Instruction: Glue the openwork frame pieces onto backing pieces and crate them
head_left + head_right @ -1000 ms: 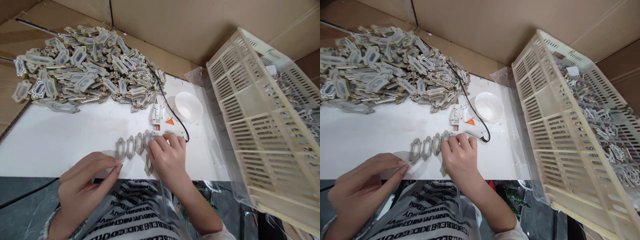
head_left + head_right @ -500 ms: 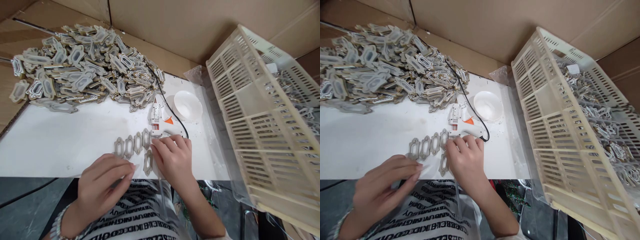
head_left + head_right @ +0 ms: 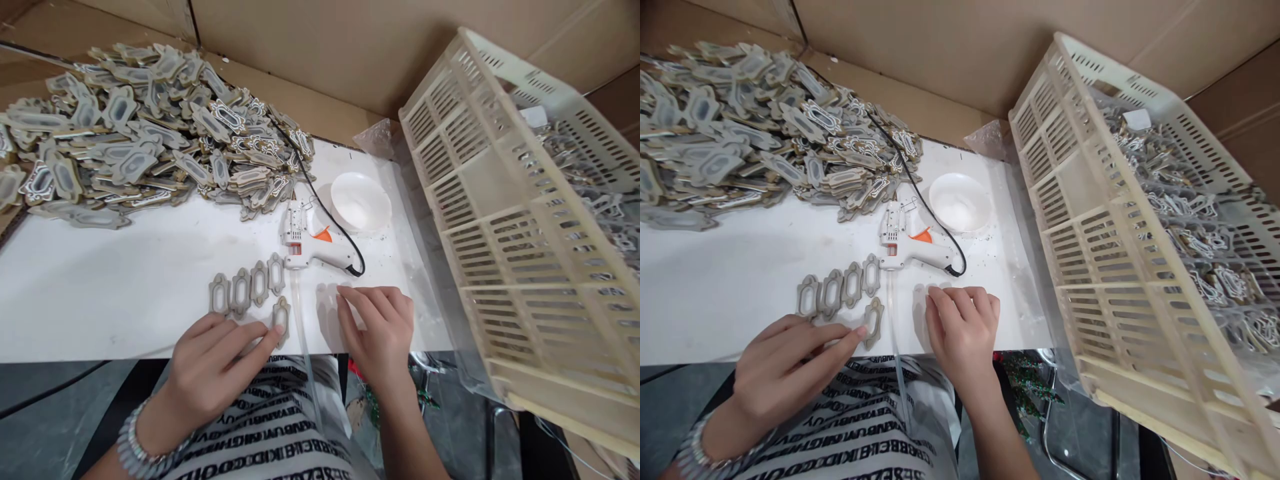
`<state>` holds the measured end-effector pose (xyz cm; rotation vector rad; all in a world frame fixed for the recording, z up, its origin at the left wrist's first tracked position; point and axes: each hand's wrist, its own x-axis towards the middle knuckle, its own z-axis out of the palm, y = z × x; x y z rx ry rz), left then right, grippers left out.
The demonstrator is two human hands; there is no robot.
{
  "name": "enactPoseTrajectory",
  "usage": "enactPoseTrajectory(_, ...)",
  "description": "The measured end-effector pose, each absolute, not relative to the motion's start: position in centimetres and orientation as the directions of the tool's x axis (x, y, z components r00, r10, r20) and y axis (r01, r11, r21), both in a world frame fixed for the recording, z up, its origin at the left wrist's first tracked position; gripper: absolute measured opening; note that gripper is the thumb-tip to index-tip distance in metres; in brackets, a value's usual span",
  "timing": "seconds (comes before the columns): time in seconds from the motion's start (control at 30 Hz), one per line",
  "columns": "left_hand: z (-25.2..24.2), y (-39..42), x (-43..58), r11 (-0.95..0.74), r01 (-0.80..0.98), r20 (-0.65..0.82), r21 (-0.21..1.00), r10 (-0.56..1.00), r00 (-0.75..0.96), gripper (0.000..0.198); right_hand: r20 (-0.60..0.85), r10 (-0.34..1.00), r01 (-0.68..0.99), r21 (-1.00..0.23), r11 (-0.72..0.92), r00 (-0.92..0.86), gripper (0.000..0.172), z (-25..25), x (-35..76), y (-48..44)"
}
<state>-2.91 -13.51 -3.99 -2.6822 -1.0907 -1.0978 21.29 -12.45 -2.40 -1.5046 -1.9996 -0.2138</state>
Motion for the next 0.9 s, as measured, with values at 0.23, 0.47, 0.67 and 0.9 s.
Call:
enactPoseTrajectory(0.23,-4.1,-13.5,-2.4,-0.743,0.635,0.604,0.211,0.610,0.513,0.024,0.565,0.813,0.904,-0.261,0.338,-0.141,0.009,-2.2,21.7,-12.8)
enactPoseTrajectory(0.47,-3.3,-13.0,-1.7,-0.734,0.653,0.613,0.188,0.607,0.506,0.018,0.556,0.819,0.901,-0.269,0.340,-0.143,0.009,-2.2,22.0,-12.8)
enactPoseTrajectory(0.67,-3.6,-13.1,-1.7,-0.718,0.667,0.587,0.200,0.633,0.505,0.017,0.550,0.827,0.899,-0.293,0.324,-0.119,0.009,-2.4,22.2,-13.0)
enactPoseTrajectory(0.9,-3.7,-13.0,-1.6,-0.720,0.662,0.556,0.206,0.643,0.527,0.015,0.544,0.831,0.892,-0.310,0.329,-0.117,0.010,-2.5,22.3,-12.9)
